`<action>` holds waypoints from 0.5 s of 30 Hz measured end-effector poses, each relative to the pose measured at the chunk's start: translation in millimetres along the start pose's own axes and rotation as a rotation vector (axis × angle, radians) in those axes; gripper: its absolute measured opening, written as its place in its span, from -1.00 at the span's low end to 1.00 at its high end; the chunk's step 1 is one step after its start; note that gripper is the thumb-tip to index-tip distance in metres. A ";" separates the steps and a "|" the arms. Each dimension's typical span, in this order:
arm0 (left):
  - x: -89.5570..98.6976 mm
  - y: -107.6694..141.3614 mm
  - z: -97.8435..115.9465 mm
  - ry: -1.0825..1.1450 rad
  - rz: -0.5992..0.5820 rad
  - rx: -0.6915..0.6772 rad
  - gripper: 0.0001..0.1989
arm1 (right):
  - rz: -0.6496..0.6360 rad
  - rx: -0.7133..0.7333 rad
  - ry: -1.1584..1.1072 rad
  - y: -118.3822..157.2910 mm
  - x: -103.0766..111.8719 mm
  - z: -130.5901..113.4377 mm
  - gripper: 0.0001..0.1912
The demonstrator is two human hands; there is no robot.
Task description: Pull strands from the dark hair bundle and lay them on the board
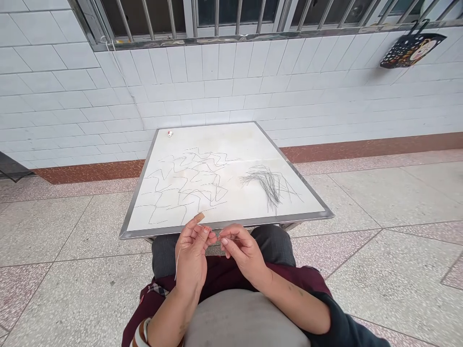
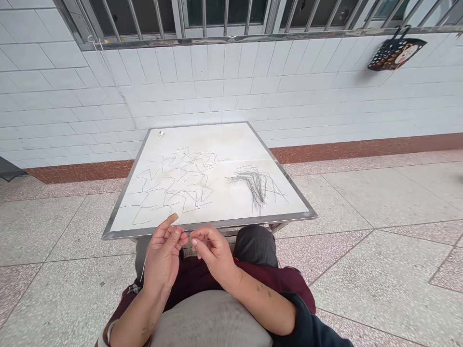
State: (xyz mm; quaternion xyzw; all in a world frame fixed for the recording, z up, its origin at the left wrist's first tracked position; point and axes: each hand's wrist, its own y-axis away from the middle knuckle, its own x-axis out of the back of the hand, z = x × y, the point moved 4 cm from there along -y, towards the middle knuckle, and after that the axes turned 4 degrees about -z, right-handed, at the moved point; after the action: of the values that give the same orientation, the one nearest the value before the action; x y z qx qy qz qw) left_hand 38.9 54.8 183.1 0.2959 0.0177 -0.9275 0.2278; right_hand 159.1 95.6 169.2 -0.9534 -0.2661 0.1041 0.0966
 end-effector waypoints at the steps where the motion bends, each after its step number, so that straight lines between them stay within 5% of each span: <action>1: -0.5 0.0 -0.9 0.018 0.010 -0.002 -0.60 | 0.004 -0.008 -0.021 -0.1 -0.8 0.4 -0.88; 15: -6.4 2.8 -7.3 0.127 0.052 0.099 -0.68 | 0.047 0.125 0.038 1.1 1.3 0.6 -0.89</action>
State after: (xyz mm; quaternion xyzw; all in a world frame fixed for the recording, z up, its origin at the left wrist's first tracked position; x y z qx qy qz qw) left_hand 48.6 56.2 180.9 0.3654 -0.0217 -0.9004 0.2351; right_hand 160.6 95.4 168.1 -0.9534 -0.2345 0.1047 0.1585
